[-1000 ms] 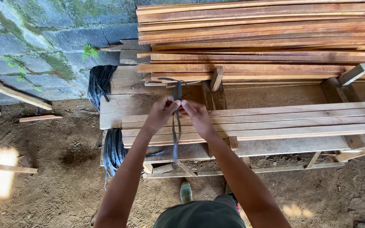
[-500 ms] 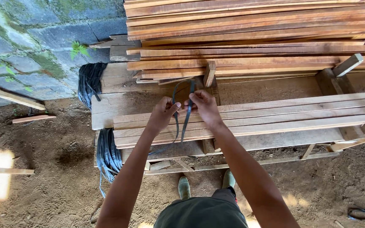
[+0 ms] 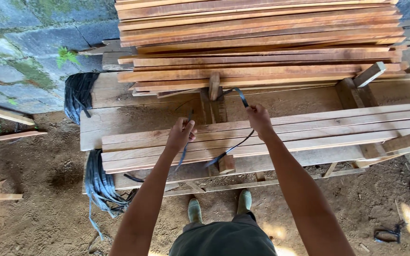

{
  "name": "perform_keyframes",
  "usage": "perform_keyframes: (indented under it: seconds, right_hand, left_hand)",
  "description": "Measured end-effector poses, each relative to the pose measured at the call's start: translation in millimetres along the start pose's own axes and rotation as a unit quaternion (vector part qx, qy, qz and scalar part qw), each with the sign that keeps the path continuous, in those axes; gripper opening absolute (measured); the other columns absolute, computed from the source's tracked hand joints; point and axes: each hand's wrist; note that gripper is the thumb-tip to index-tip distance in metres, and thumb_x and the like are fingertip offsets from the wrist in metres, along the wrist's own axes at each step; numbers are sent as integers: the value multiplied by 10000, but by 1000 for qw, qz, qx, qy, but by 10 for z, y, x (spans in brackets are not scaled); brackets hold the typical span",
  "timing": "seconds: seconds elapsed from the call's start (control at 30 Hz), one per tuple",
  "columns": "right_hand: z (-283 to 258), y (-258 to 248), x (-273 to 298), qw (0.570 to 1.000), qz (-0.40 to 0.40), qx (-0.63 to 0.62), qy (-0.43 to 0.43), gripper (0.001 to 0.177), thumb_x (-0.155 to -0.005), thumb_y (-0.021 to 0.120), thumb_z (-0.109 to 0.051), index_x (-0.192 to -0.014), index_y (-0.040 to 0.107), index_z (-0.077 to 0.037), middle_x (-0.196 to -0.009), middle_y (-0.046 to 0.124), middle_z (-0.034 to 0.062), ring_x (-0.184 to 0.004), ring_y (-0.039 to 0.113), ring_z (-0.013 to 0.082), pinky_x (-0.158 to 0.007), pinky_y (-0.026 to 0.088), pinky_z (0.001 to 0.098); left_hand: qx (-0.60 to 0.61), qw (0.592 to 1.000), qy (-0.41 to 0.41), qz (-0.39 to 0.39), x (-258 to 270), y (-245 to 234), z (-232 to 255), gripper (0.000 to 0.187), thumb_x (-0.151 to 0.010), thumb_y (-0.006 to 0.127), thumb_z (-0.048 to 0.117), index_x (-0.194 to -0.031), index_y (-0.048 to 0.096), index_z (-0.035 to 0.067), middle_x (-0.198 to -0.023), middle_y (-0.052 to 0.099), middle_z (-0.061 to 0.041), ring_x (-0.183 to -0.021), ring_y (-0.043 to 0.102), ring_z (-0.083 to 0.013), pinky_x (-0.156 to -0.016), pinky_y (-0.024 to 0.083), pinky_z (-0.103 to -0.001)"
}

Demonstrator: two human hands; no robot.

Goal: The recorder is bundling several thin wooden slats together using black rubber straps on a workbench.

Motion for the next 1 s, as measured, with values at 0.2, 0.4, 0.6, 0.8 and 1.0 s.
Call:
perform_keyframes:
  seconds: [0.2, 0.4, 0.6, 0.8, 1.0]
  right_hand:
    - [721, -782, -491, 997, 61, 51, -20, 284, -928, 711, -262, -1088, 740, -29, -747, 663, 112, -625, 701, 198, -546, 593, 314]
    - [934, -1750, -814, 958, 105, 255, -80, 241, -929, 728, -436, -1040, 770, -227, -735, 714, 8, -757, 725, 263, -714, 559, 432]
    - [981, -2353, -844, 904, 167, 369, -134, 226, -960, 685, -444, -1039, 756, -244, -869, 726, 86, -839, 730, 404, -756, 587, 571]
    - [1115, -2349, -842, 880, 156, 380, -240, 128, -977, 694, -349, -1027, 723, -234, -859, 655, 49, -853, 717, 325, -731, 600, 510]
    - [1033, -2311, -797, 870, 170, 393, -243, 189, -967, 686, -362, -952, 713, -176, -843, 653, 69, -823, 715, 342, -698, 607, 520]
  left_hand:
    - [-326, 935, 41, 135, 135, 275, -55, 491, -1039, 519, 572, -1108, 668, 109, -759, 732, -211, -826, 731, -461, -790, 545, -614]
    - [-335, 921, 80, 184, 42, 292, -226, 541, -1017, 584, 579, -893, 699, 65, -644, 703, -169, -695, 716, -454, -669, 536, -590]
    - [-450, 854, 27, 261, -185, 380, -561, 493, -973, 595, 657, -904, 671, 175, -710, 715, -152, -769, 738, -439, -705, 564, -586]
    - [-504, 822, 72, 256, -306, 974, -485, 405, -1083, 458, 587, -965, 673, 265, -698, 728, -101, -726, 760, -381, -691, 592, -535]
    - [-526, 808, 97, 249, -234, 995, -414, 454, -1114, 415, 539, -901, 616, 192, -702, 733, -129, -683, 759, -384, -664, 609, -513]
Point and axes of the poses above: each hand's wrist, its own x-axis away from the middle knuckle, its own y-axis out of the palm, z = x × y
